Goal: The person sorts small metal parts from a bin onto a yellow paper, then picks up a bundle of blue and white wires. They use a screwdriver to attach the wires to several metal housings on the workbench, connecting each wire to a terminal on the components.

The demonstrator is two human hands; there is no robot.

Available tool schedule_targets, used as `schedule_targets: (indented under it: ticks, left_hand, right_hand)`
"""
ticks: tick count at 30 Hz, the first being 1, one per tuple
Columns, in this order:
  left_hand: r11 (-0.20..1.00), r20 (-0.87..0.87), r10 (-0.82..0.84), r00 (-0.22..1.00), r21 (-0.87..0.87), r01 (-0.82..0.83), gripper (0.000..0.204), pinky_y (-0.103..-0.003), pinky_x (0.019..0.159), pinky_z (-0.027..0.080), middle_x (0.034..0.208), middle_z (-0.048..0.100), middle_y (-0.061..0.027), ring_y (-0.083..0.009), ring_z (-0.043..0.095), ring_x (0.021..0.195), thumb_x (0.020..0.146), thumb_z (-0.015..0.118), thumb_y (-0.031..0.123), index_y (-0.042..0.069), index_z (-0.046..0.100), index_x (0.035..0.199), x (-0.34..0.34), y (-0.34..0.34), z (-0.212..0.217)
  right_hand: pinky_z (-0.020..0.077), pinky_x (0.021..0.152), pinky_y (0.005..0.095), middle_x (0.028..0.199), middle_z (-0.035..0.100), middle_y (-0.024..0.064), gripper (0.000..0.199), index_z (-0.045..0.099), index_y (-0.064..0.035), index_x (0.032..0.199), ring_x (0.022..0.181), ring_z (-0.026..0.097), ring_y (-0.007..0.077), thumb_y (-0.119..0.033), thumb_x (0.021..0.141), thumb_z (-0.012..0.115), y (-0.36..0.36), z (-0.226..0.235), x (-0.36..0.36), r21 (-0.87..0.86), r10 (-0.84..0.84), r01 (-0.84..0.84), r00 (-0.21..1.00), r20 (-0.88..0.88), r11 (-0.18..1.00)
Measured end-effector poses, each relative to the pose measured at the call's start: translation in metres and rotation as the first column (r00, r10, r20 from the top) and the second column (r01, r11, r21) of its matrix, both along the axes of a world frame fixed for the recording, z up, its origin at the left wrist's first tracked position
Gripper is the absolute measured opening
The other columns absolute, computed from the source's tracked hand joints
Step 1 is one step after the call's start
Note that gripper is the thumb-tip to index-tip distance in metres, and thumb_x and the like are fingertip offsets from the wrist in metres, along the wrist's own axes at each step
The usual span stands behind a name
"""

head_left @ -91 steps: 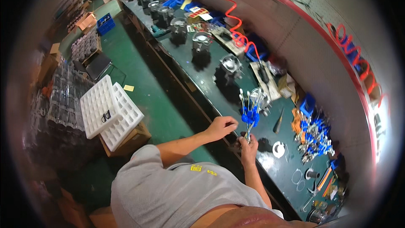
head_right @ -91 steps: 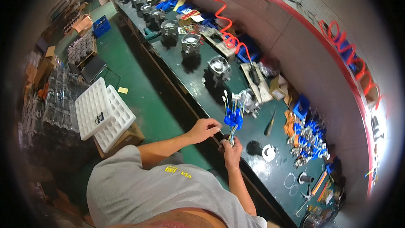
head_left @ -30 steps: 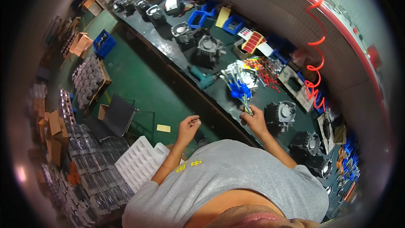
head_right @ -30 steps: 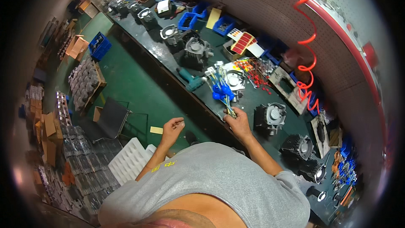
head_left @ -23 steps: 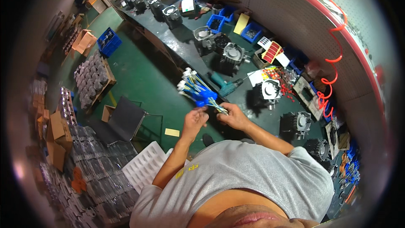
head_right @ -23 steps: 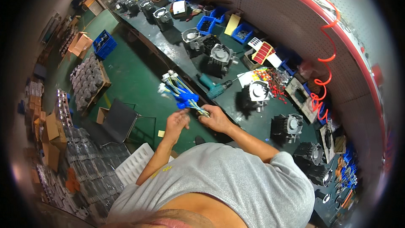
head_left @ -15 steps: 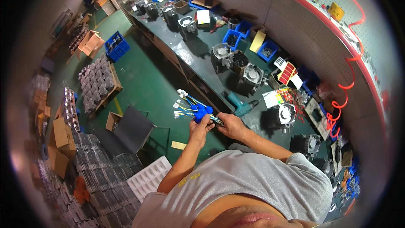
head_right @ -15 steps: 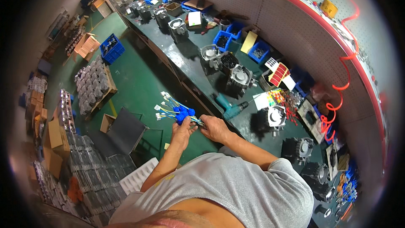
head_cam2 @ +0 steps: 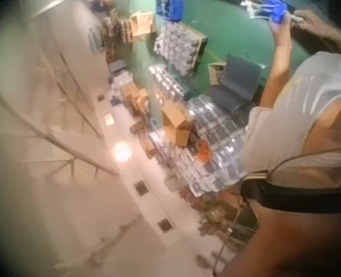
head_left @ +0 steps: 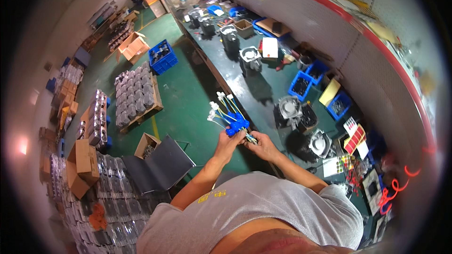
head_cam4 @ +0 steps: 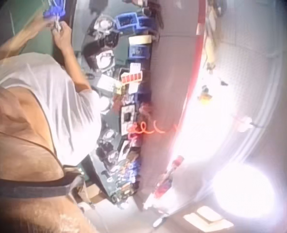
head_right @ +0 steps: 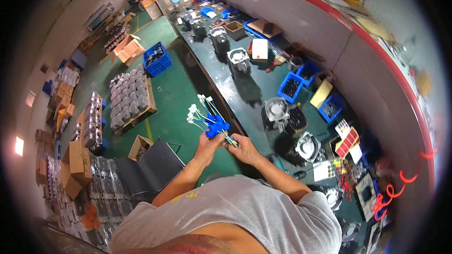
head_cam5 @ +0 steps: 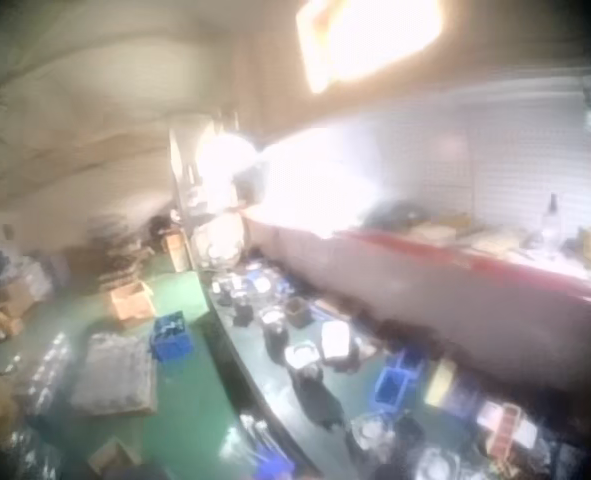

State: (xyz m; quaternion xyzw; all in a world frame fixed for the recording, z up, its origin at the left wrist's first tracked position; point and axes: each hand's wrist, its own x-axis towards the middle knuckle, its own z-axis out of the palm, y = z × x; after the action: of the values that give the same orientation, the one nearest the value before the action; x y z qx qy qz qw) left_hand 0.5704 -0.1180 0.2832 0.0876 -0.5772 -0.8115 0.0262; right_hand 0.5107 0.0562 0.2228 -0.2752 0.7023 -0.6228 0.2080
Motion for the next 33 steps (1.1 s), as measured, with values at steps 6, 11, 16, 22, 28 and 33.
schedule_targets:
  ticks: [6,11,16,22,28,33]
  left_hand:
    - [0.999,-0.052,-0.023,0.998,-0.045,0.02,0.01,-0.028,0.072,0.054,0.09,0.071,-0.0033,-0.0109,0.065,0.078,0.101,0.065,0.008,0.001,0.07,0.106,-0.049,-0.085,-0.032]
    - [0.993,-0.05,0.044,0.998,-0.109,-0.05,0.011,-0.028,0.074,0.052,0.09,0.069,-0.0002,-0.0091,0.063,0.082,0.098,0.07,0.012,0.004,0.07,0.106,-0.098,-0.183,-0.063]
    - [0.993,-0.048,0.059,0.997,-0.1,-0.063,0.014,-0.027,0.073,0.051,0.089,0.069,0.001,-0.0077,0.062,0.081,0.097,0.074,0.017,0.005,0.07,0.102,-0.146,-0.289,-0.057]
    - [0.988,-0.025,0.032,0.999,-0.151,-0.036,0.016,-0.03,0.076,0.055,0.093,0.07,-0.0014,-0.0108,0.066,0.084,0.096,0.074,0.013,0.003,0.068,0.107,-0.218,-0.376,-0.065]
    - [0.997,0.067,-0.018,0.998,0.074,0.013,0.019,-0.031,0.081,0.058,0.098,0.07,-0.0031,-0.013,0.067,0.089,0.095,0.073,0.011,0.005,0.066,0.112,-0.3,-0.397,-0.058]
    - [0.978,0.069,-0.204,0.976,0.05,0.201,0.014,-0.026,0.068,0.049,0.094,0.068,-0.0007,-0.0077,0.06,0.079,0.096,0.073,0.01,0.005,0.068,0.108,-0.395,-0.423,-0.051]
  right_hand:
    - [0.0454,0.052,0.0257,0.071,0.06,-0.0001,0.016,0.061,-0.0053,0.088,0.057,0.056,0.0083,-0.016,0.095,0.07,-0.091,0.031,-0.06,-0.093,0.144,-0.117,0.908,0.394,0.989]
    - [0.0472,0.055,0.0258,0.075,0.062,0.0004,0.011,0.062,-0.0052,0.09,0.06,0.058,0.0086,-0.014,0.093,0.069,-0.187,0.027,-0.114,-0.058,0.163,-0.153,0.877,0.452,0.986]
    - [0.0498,0.057,0.0265,0.075,0.062,0.0013,0.015,0.062,-0.004,0.089,0.062,0.06,0.0097,-0.017,0.092,0.069,-0.291,0.048,-0.164,0.046,0.183,-0.226,0.879,0.44,0.973]
    - [0.0505,0.057,0.0356,0.071,0.063,0.0092,0.02,0.06,-0.0002,0.091,0.062,0.064,0.0202,-0.019,0.09,0.068,-0.375,0.035,-0.22,0.185,0.017,-0.042,0.991,0.133,0.982]
    - [0.051,0.064,0.0477,0.077,0.064,0.0243,0.018,0.06,-0.0004,0.093,0.073,0.066,0.0427,-0.015,0.086,0.067,-0.406,0.031,-0.283,0.337,-0.156,0.223,0.964,-0.215,0.914]
    - [0.0521,0.064,0.0457,0.073,0.065,0.0224,0.016,0.062,0.0,0.095,0.068,0.066,0.0398,-0.012,0.085,0.065,-0.424,0.013,-0.357,0.186,-0.335,0.383,0.91,-0.243,0.905]
